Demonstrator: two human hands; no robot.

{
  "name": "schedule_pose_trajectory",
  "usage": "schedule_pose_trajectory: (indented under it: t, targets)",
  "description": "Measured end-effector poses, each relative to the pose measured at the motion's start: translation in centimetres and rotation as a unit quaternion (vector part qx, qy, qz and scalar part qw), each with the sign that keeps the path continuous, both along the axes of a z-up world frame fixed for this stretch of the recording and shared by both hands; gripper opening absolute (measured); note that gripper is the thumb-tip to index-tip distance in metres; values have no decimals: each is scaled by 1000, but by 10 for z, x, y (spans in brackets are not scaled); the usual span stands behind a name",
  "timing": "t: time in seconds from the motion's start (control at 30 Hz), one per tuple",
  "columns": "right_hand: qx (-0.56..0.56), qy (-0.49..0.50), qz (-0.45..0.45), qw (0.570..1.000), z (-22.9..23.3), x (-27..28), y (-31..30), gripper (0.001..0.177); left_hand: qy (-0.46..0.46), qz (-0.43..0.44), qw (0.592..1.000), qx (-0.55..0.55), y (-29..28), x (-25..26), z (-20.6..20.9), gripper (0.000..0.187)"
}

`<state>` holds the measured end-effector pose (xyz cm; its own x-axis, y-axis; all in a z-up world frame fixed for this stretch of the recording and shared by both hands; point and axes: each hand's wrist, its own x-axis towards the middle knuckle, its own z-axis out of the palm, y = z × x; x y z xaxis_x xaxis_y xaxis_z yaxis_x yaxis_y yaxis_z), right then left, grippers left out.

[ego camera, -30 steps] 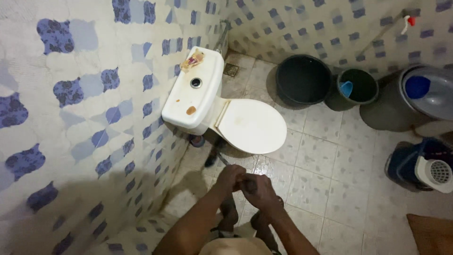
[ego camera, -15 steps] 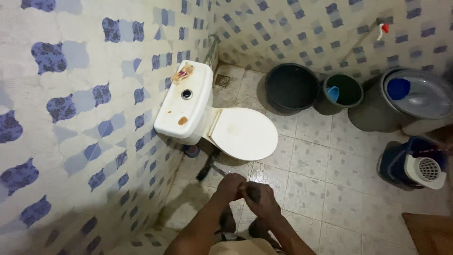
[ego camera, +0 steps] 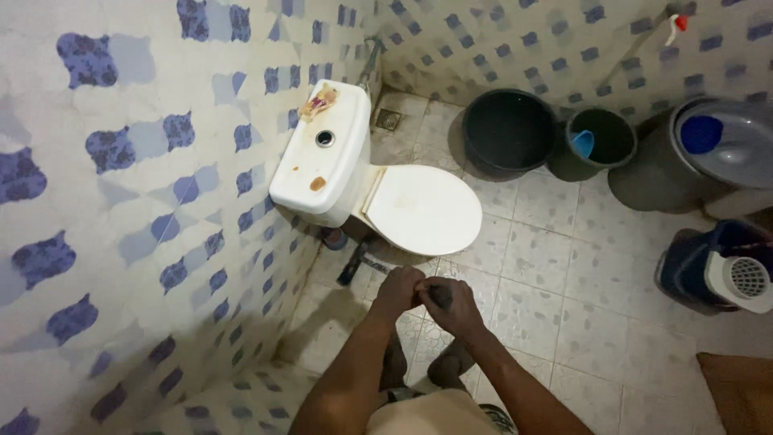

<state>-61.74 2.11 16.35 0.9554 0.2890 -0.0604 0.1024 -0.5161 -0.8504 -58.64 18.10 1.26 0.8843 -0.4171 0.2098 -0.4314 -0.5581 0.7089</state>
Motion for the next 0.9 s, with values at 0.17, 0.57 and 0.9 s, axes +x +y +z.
schedule_pose_trajectory:
  t: [0.17,0.57,0.9]
  targets:
    - [-77,-52,21,995,18,-14,-10,24,51,-57,997,-4,-8,-8,-1,22]
    - [-58,-126,11,990,-24,-15,-30,28,145,6,987,71,-27,-1,-18,20]
    - [-10,-28,76,997,40,6,-35,19,111,-14,994,6,-21,3,69,27]
